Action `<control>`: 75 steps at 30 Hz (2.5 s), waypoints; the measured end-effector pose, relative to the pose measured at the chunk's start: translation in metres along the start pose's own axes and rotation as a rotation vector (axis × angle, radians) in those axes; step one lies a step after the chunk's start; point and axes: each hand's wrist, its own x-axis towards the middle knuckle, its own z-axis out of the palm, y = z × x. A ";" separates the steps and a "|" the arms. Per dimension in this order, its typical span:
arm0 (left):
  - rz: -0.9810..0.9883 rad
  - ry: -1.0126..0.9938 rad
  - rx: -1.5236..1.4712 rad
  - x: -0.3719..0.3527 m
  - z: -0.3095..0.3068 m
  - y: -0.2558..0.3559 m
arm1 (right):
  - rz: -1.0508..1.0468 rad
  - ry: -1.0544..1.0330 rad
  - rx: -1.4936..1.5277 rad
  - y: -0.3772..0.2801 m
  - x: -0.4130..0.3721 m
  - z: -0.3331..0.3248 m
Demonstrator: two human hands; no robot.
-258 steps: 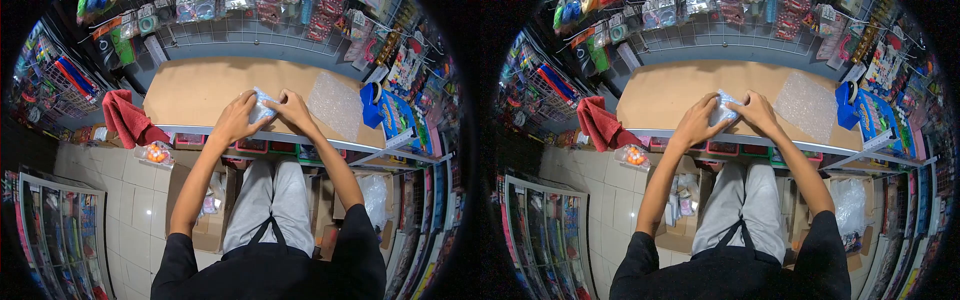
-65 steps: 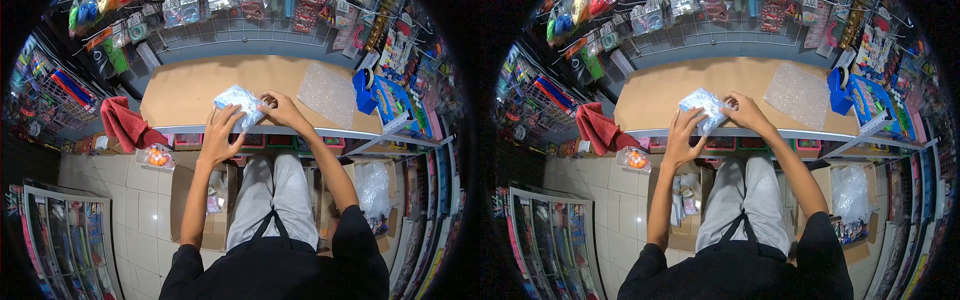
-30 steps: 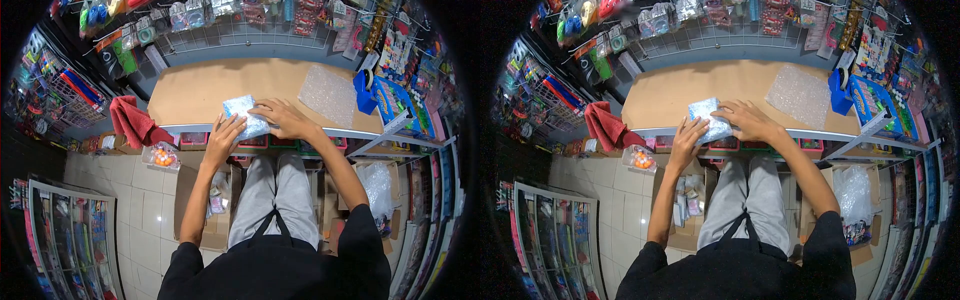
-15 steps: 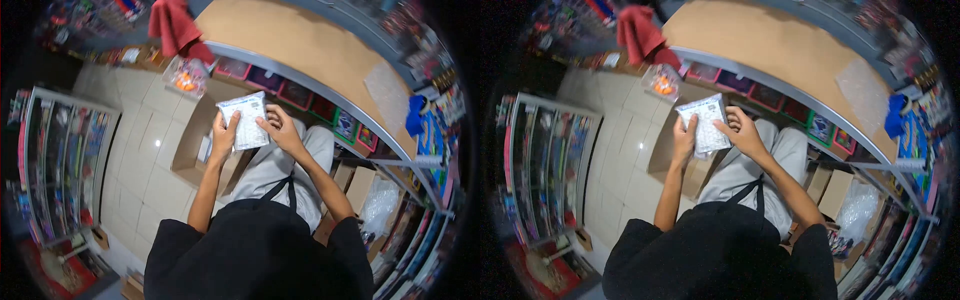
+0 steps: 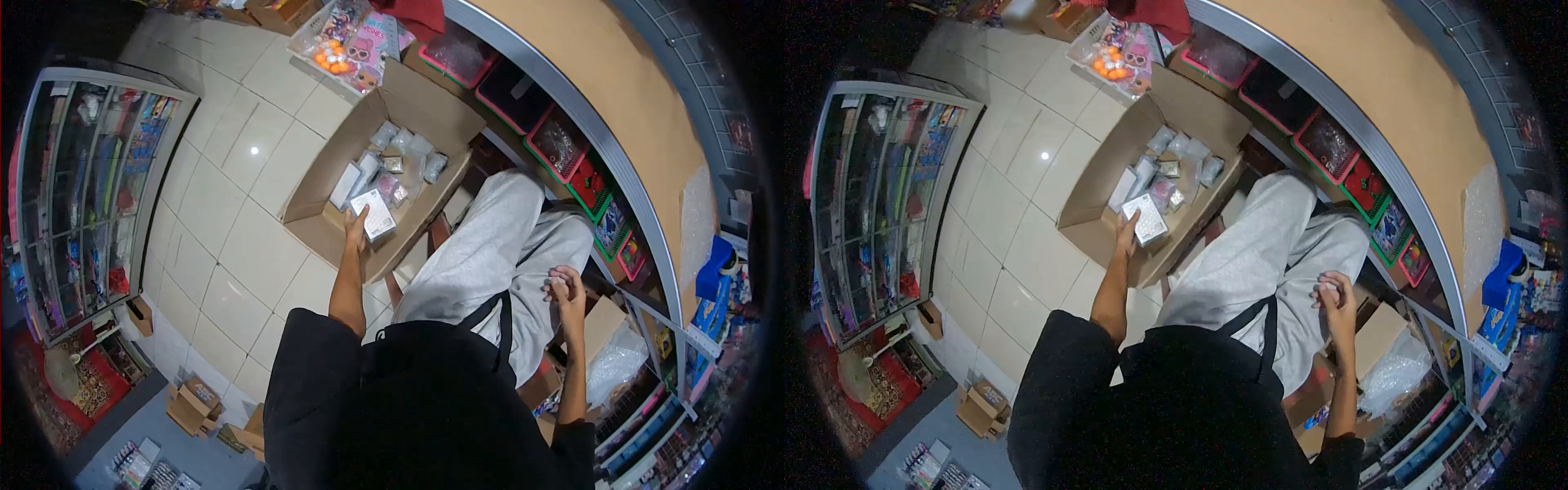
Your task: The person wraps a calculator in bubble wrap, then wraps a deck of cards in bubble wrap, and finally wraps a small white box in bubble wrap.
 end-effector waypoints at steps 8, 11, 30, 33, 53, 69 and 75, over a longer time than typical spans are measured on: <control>-0.168 -0.127 0.621 0.015 -0.009 -0.014 | 0.087 -0.076 -0.252 -0.032 -0.016 -0.003; -0.076 -0.183 1.132 0.006 -0.023 -0.009 | 0.095 -0.092 -0.241 -0.027 -0.017 -0.015; 0.207 -0.687 1.319 -0.085 0.034 0.005 | -0.189 0.123 -0.276 -0.015 -0.006 0.003; 0.673 -0.662 1.227 -0.074 0.087 0.022 | -0.212 0.188 -0.199 -0.011 -0.007 0.004; 1.804 -1.455 1.187 -0.322 0.570 0.168 | -0.208 1.634 -0.361 0.092 -0.160 -0.113; 1.667 -1.559 1.452 -0.321 0.644 0.058 | 0.337 1.826 -0.685 0.183 -0.273 -0.101; 1.760 -1.488 1.347 -0.328 0.641 0.055 | 0.479 1.389 -0.233 0.297 -0.352 -0.122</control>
